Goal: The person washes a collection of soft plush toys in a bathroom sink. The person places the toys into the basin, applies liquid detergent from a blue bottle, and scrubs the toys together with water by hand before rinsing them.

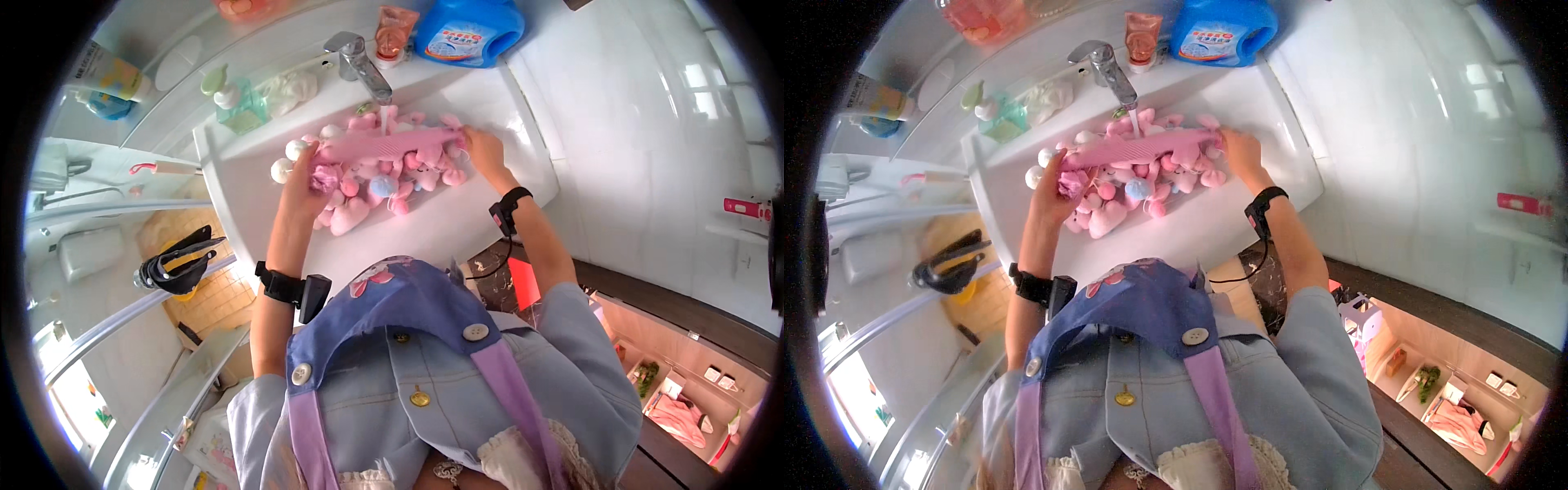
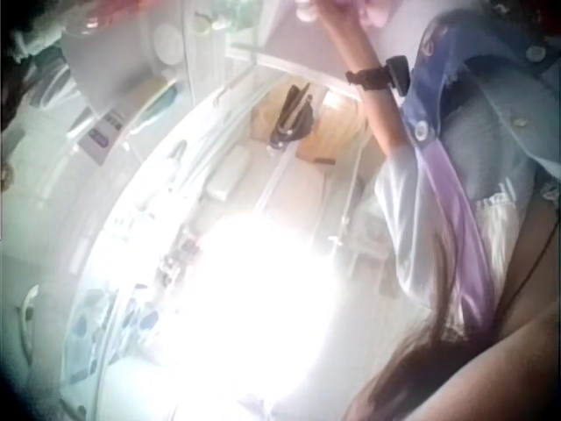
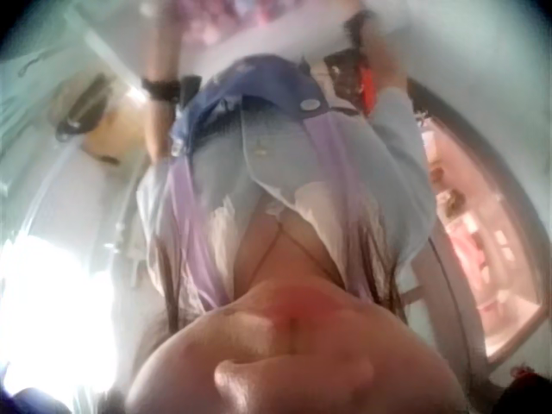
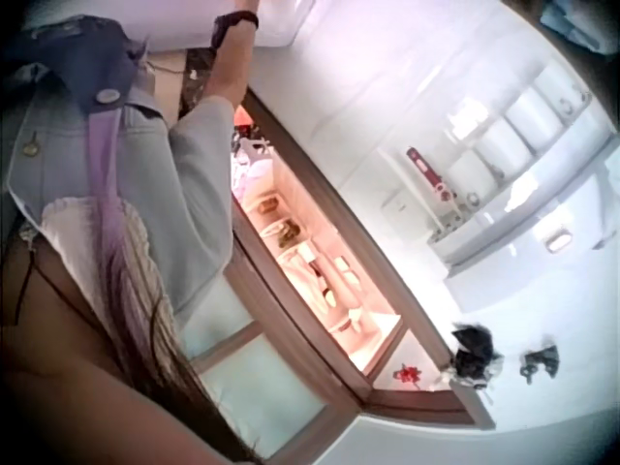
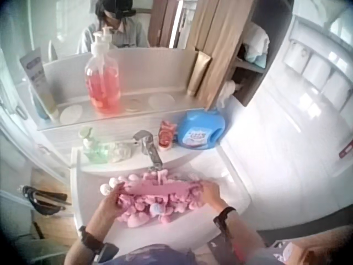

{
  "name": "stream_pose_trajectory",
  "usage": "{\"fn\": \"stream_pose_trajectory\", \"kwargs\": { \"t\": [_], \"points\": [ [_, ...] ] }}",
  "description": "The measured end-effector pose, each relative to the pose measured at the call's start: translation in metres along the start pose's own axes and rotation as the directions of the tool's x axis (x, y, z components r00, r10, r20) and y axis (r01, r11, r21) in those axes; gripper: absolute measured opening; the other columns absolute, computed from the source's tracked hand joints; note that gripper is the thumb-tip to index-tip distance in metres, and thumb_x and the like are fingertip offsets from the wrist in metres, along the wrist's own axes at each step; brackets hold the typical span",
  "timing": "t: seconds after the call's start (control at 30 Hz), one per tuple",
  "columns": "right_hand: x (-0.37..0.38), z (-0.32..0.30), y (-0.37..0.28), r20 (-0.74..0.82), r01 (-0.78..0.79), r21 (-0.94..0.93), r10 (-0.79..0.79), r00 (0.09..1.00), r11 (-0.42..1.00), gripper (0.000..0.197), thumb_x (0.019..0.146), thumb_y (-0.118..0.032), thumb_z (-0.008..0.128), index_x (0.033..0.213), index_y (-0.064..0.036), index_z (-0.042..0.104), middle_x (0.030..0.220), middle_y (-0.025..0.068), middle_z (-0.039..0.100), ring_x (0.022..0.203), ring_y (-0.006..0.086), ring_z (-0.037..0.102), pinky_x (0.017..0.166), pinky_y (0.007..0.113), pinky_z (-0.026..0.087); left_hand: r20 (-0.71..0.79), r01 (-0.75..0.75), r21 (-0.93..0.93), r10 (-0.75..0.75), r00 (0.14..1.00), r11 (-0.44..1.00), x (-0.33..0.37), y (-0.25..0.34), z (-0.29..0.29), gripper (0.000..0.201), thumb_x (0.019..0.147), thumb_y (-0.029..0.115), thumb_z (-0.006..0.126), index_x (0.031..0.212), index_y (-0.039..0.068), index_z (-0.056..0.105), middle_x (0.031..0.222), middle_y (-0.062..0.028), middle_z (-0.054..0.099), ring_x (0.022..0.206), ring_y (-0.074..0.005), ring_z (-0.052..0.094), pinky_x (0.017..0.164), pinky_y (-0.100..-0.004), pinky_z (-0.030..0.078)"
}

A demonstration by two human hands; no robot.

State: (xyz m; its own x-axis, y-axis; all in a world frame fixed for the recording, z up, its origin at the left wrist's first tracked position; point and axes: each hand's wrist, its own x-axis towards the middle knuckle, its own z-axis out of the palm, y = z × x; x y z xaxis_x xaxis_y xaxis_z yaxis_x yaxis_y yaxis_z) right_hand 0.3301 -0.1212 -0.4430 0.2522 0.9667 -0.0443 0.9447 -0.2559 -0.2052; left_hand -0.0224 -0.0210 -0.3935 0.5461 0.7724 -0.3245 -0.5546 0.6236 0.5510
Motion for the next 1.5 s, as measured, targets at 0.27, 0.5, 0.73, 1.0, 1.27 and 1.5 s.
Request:
{"fn": "stream_pose_trajectory", "kwargs": {
  "t": [0.27,0.5,0.73,1.0,1.27,1.5],
  "points": [
    [0.029,-0.042,-0.065,-0.674,0.256,0.396,0.090,0.733,0.882,0.026,0.091,-0.026,0.044,0.089,-0.0011,0.052,0.078,0.0109,0.053,0.081,0.0274,0.054,0.070,0.036,0.044,0.164,-0.156,0.799,0.039,0.986,0.581,-0.002,-0.020,-0.021,0.047,0.078,0.005,0.059,0.122,0.005,0.043,0.109,-0.0058,0.054,0.104,-0.0165,0.051,0.092,-0.0279,0.044],
    [0.028,-0.026,-0.091,-0.184,-0.085,0.878,0.495,0.849,0.472,0.039,0.083,-0.032,0.059,0.099,0.0021,0.050,0.092,0.0116,0.052,0.086,0.0237,0.051,0.075,0.037,0.042,0.003,0.623,-0.263,-0.646,0.764,0.736,-0.011,-0.066,0.032,0.021,0.082,0.009,0.058,0.101,0.001,0.057,0.095,-0.0109,0.062,0.086,-0.0215,0.062,0.073,-0.0342,0.054],
    [0.015,0.031,-0.066,-0.180,-0.021,0.658,0.185,0.966,0.753,0.044,0.080,-0.032,0.062,0.111,-0.0038,0.049,0.095,0.0117,0.058,0.087,0.0260,0.055,0.074,0.036,0.045,-0.220,0.786,0.076,-0.759,0.613,0.613,-0.017,-0.060,0.050,0.015,0.077,0.002,0.059,0.092,0.000,0.057,0.084,-0.0109,0.062,0.066,-0.0189,0.063,0.056,-0.0297,0.055],
    [0.021,-0.024,-0.094,0.473,-0.268,0.852,0.442,0.762,-0.451,0.028,0.088,-0.034,0.050,0.093,-0.0079,0.059,0.079,0.0026,0.058,0.071,0.0119,0.056,0.061,0.027,0.046,-0.078,0.548,-0.213,-0.573,0.816,0.809,0.004,-0.045,0.048,0.022,0.079,0.014,0.054,0.098,0.004,0.055,0.082,-0.0123,0.057,0.076,-0.0265,0.059,0.065,-0.0401,0.053],
    [-0.036,-0.031,-0.162,0.164,-0.126,0.968,0.166,0.972,-0.219,0.007,0.075,0.002,0.049,0.076,-0.0042,0.051,0.072,0.0014,0.051,0.063,0.0115,0.047,0.059,0.025,0.038,0.021,0.376,-0.247,-0.383,0.923,0.893,0.032,-0.094,0.064,0.021,0.085,0.013,0.041,0.095,0.002,0.056,0.090,-0.0104,0.060,0.082,-0.0238,0.060,0.074,-0.0335,0.051],
    [-0.053,-0.022,-0.190,-0.199,0.133,0.854,0.079,0.977,0.503,0.034,0.089,-0.025,0.045,0.111,0.0013,0.049,0.111,0.0193,0.048,0.105,0.0312,0.043,0.092,0.042,0.029,0.209,0.386,-0.456,-0.326,0.922,0.802,0.044,-0.083,0.075,0.035,0.089,0.034,0.041,0.107,0.007,0.053,0.097,-0.0098,0.059,0.088,-0.0251,0.058,0.075,-0.0412,0.050]
  ]
}}
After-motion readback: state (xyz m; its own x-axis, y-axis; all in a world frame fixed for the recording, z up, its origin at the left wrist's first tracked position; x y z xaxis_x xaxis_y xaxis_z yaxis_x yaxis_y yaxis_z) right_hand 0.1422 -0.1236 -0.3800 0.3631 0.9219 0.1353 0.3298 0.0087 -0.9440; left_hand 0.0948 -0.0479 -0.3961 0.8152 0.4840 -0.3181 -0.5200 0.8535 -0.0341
